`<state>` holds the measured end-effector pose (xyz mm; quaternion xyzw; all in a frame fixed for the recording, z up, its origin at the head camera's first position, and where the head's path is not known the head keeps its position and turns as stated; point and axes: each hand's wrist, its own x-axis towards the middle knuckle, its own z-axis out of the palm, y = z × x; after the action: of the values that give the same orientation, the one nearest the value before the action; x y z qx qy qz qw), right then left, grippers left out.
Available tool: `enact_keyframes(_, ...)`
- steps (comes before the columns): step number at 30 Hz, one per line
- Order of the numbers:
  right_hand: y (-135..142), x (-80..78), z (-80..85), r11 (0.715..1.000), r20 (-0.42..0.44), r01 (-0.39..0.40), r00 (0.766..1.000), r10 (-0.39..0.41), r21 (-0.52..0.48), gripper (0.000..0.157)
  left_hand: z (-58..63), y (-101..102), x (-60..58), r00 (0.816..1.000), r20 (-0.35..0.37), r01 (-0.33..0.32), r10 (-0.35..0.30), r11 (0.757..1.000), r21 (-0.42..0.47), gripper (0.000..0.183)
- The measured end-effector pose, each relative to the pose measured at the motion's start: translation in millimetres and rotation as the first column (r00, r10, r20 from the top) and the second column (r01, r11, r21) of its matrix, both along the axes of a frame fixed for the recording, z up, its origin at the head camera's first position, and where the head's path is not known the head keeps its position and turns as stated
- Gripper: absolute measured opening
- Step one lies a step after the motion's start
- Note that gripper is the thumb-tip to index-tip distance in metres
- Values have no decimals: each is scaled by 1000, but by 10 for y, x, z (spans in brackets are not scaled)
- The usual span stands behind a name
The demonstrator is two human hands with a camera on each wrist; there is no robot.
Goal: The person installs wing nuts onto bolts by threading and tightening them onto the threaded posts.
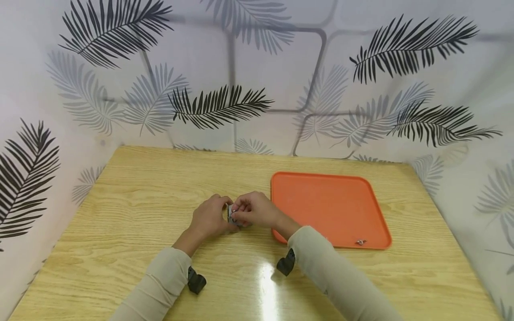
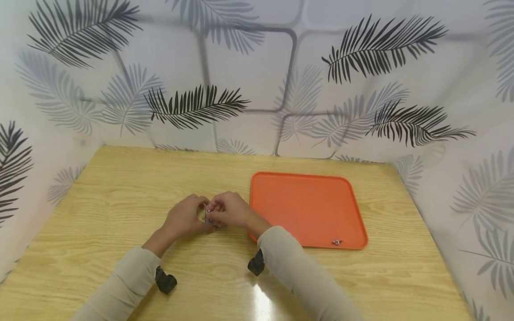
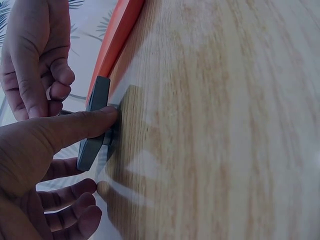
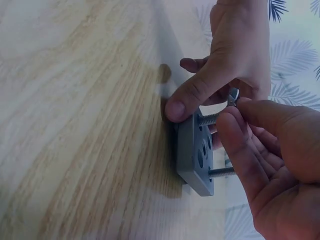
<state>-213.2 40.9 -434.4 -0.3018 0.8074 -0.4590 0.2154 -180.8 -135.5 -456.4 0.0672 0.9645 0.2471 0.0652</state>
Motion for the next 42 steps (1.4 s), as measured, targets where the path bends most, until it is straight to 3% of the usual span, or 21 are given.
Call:
enact_keyframes(7,4,17,-5,999,-19,49,999,-48,14,6,4,7,3,1000,4,-7,7,1000,-7,60)
enact_keyframes(18,32,12,-1,997,-52,56,997,-53,57,5,10,10,14,1000,-4,-4,4,1000,-10,64)
enact_keyframes(33,-31,63,-30,990,-246,82,968,-51,114,6,14,5,9,1000,-7,-8,8,1000,7,60)
enact_keyframes(38,-65,100,-49,980,-268,140,958,-98,142,6,6,0,9,1000,-17,-6,6,1000,8,57)
enact_keyframes(42,-41,91,-22,980,-247,125,965,-84,156,14,0,1,-1,1000,-13,-7,7,1000,10,57)
